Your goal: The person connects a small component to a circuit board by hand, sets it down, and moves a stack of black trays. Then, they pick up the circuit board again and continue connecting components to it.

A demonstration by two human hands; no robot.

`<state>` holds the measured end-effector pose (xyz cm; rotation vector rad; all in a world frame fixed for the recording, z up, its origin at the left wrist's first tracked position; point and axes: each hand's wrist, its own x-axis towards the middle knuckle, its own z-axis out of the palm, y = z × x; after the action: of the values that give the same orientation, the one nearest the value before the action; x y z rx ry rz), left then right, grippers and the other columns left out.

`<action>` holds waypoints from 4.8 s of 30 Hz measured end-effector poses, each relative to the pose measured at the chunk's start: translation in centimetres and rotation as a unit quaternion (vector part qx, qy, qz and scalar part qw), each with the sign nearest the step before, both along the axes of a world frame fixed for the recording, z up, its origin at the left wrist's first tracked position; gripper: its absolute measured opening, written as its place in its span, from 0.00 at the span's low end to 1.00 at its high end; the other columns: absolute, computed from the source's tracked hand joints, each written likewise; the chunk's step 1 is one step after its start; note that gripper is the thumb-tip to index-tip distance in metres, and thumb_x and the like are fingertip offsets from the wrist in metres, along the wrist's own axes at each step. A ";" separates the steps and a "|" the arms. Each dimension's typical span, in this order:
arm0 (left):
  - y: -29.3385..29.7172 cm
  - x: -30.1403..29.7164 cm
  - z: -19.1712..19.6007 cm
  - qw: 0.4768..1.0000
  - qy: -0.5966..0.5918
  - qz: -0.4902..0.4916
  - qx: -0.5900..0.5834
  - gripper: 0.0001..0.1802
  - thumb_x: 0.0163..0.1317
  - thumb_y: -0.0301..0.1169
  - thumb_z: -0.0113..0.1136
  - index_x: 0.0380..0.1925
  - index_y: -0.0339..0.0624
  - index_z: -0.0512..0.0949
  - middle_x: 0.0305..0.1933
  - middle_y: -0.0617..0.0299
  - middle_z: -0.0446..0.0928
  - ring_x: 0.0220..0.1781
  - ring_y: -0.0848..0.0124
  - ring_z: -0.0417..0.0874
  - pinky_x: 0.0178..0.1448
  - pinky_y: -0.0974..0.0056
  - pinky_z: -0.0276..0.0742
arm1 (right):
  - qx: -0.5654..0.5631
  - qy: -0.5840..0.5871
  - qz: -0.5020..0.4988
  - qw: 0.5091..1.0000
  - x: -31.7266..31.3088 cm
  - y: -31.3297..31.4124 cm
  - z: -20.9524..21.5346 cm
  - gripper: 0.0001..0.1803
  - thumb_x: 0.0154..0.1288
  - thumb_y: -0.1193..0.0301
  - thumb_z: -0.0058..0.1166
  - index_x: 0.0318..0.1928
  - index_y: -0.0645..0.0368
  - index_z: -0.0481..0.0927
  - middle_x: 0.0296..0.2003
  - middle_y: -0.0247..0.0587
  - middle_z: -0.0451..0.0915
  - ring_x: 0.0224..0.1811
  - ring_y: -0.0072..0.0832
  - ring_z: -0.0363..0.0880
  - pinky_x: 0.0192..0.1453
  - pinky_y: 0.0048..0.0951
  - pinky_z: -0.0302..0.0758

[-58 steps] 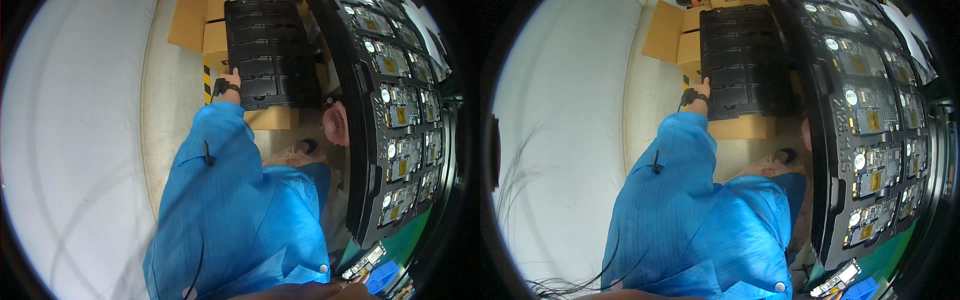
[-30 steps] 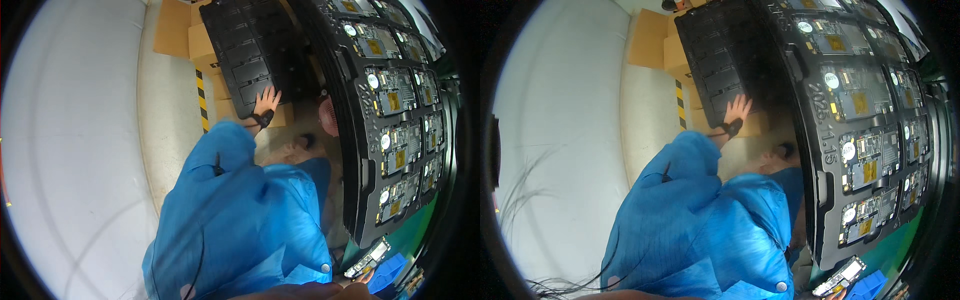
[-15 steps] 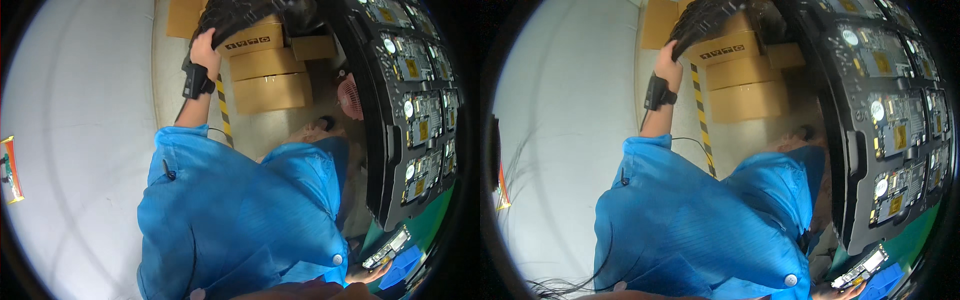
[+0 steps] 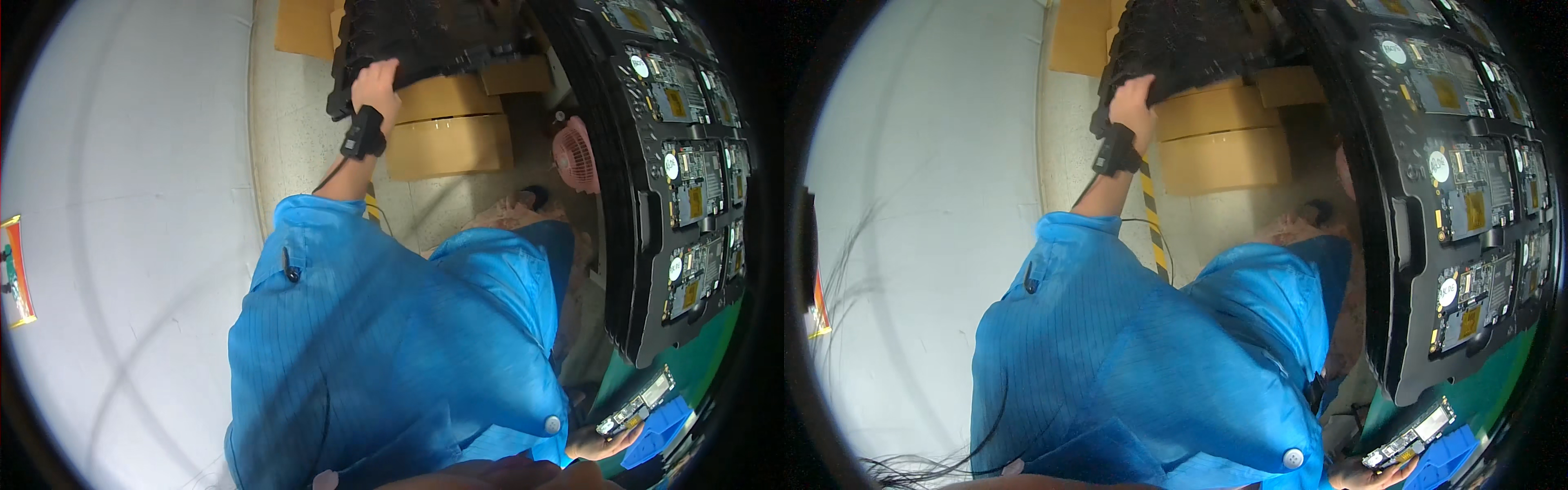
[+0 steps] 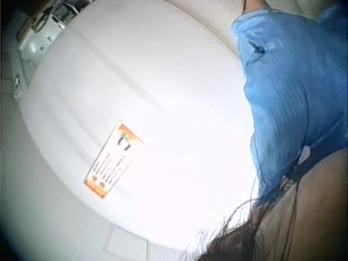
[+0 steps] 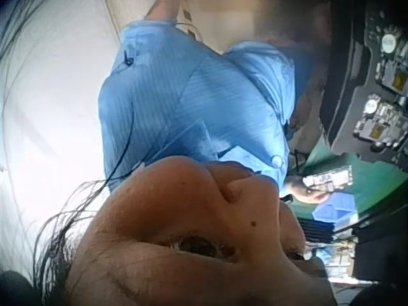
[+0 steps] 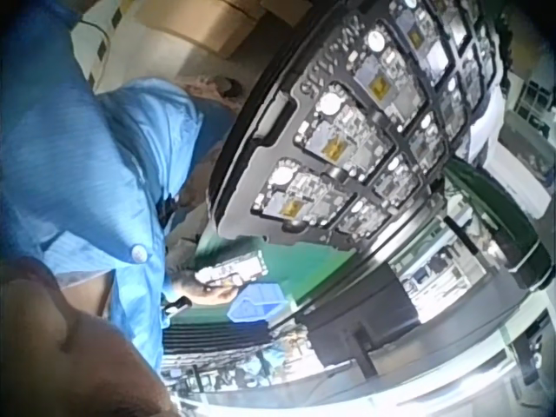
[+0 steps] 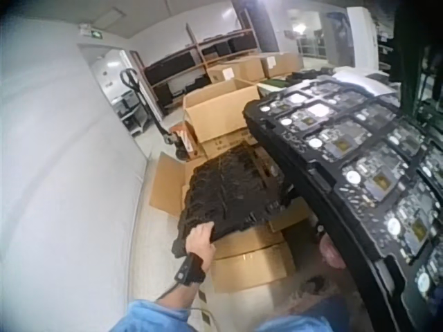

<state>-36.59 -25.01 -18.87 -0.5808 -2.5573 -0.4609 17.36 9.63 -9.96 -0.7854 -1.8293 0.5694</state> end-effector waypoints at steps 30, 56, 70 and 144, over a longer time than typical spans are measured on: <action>7.9 6.8 -8.9 0.980 -0.158 -0.118 -0.030 0.32 0.42 0.31 0.59 0.51 0.40 0.61 0.55 0.49 0.60 0.57 0.55 0.61 0.57 0.51 0.58 | -0.130 0.123 -0.076 0.981 -4.8 -2.8 2.2 0.21 0.60 0.69 0.37 0.49 0.75 0.66 0.54 0.51 0.63 0.57 0.36 0.61 0.60 0.34 0.60; 25.8 34.5 14.6 0.366 -0.690 -0.538 0.318 0.23 0.63 0.31 0.44 0.57 0.36 0.57 0.55 0.58 0.64 0.56 0.73 0.65 0.56 0.67 0.63 | -0.375 0.302 0.137 0.866 -3.9 -6.0 3.6 0.21 0.63 0.72 0.41 0.55 0.64 0.59 0.50 0.43 0.67 0.52 0.26 0.65 0.57 0.27 0.60; 29.3 35.9 15.3 0.375 -0.758 -0.423 0.324 0.15 0.58 0.29 0.52 0.44 0.36 0.67 0.41 0.61 0.73 0.43 0.77 0.74 0.47 0.71 0.70 | -0.197 -0.057 -0.006 0.979 3.3 -0.3 11.1 0.15 0.57 0.78 0.48 0.47 0.64 0.70 0.35 0.39 0.76 0.39 0.22 0.74 0.44 0.22 0.69; 27.5 35.3 15.5 0.636 -0.384 -0.662 0.099 0.07 0.54 0.29 0.55 0.30 0.38 0.78 0.27 0.57 0.73 0.29 0.69 0.74 0.34 0.69 0.68 | 0.134 -0.303 0.120 0.936 -1.8 -1.2 10.5 0.13 0.47 0.80 0.52 0.36 0.59 0.70 0.28 0.42 0.72 0.28 0.35 0.72 0.29 0.30 0.68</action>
<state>-1.31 2.53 -3.38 -2.6054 -2.0708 -1.7175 15.51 8.41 0.53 -0.5878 -2.5339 0.2199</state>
